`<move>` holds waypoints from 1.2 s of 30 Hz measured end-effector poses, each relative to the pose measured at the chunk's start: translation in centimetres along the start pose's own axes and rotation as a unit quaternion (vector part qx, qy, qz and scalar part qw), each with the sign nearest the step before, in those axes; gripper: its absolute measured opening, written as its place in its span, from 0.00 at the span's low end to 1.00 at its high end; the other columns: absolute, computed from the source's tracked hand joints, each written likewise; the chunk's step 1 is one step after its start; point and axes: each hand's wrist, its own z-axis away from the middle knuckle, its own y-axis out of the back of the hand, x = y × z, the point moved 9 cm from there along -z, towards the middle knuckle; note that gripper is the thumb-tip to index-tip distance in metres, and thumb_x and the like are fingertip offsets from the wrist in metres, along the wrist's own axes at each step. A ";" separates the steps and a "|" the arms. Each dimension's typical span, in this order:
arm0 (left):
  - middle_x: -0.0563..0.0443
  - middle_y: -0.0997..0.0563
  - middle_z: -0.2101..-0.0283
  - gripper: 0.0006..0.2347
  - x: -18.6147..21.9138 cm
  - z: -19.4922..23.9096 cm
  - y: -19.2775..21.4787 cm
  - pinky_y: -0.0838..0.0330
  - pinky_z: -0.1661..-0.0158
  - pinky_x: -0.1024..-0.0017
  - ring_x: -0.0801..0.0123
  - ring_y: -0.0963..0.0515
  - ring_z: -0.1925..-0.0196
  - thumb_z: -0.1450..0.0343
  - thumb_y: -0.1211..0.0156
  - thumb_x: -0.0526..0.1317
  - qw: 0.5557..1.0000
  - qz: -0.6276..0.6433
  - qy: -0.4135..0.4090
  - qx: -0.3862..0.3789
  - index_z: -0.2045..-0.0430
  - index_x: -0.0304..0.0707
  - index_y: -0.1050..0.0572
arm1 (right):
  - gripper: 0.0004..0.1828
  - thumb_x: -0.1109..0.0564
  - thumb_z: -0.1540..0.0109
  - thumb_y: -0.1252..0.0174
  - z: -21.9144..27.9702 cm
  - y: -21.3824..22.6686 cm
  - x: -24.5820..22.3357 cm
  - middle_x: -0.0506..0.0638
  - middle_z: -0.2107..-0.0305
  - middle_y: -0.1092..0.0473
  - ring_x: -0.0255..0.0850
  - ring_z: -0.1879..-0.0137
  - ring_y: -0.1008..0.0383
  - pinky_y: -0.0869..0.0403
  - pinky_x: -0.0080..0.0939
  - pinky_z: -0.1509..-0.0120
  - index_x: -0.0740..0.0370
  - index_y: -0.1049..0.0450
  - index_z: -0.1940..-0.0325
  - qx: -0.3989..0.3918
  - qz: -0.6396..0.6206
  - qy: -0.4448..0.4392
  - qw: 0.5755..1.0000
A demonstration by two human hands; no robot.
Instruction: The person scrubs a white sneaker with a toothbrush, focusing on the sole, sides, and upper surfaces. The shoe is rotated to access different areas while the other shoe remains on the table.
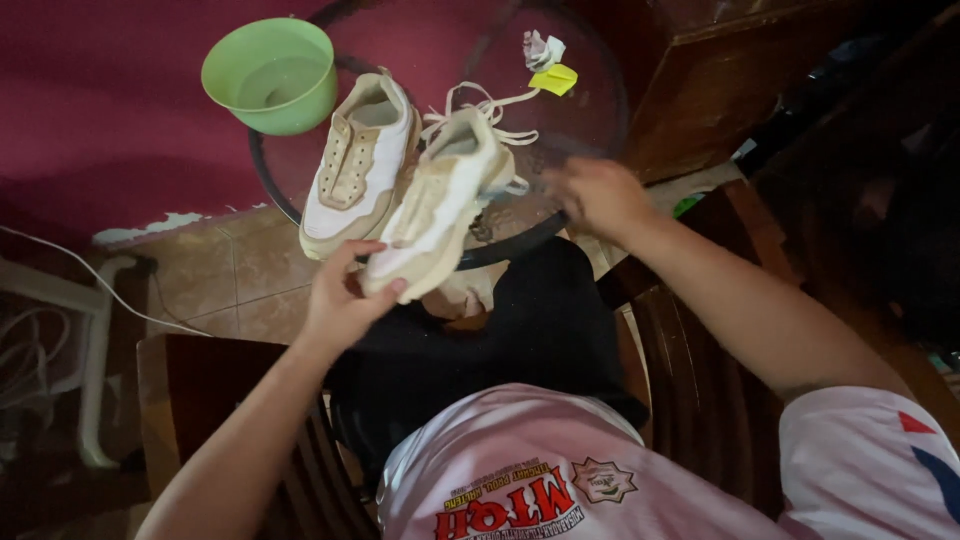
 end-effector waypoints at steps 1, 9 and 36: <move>0.39 0.28 0.45 0.26 0.2 0.1 0.5 0.19 0.59 0.70 0.58 0.21 0.56 0.40 0.22 0.34 1.000 0.000 0.000 -0.001 0.48 0.33 0.27 | 0.10 0.45 0.30 0.49 0.2 0.2 0.1 0.47 0.70 0.37 0.48 0.64 0.30 0.29 0.50 0.58 0.49 0.27 0.59 -0.001 0.000 -0.001 1.000; 0.46 0.20 0.57 0.20 1.6 0.4 0.1 0.25 0.58 0.69 0.68 0.24 0.57 0.33 0.39 0.46 0.996 -0.001 -0.044 -0.074 0.46 0.42 0.21 | 0.15 0.45 0.29 0.50 0.1 1.3 -3.6 0.48 0.67 0.33 0.48 0.65 0.28 0.28 0.46 0.60 0.47 0.22 0.46 0.100 -0.053 0.030 0.993; 0.33 0.22 0.50 0.18 5.2 1.0 -1.1 0.30 0.44 0.48 0.44 0.21 0.48 0.29 0.41 0.41 0.981 -0.120 -0.152 -0.012 0.44 0.40 0.23 | 0.14 0.46 0.28 0.48 3.2 -1.9 7.6 0.45 0.71 0.29 0.45 0.61 0.23 0.24 0.43 0.59 0.39 0.21 0.42 -0.030 -0.013 -0.162 0.986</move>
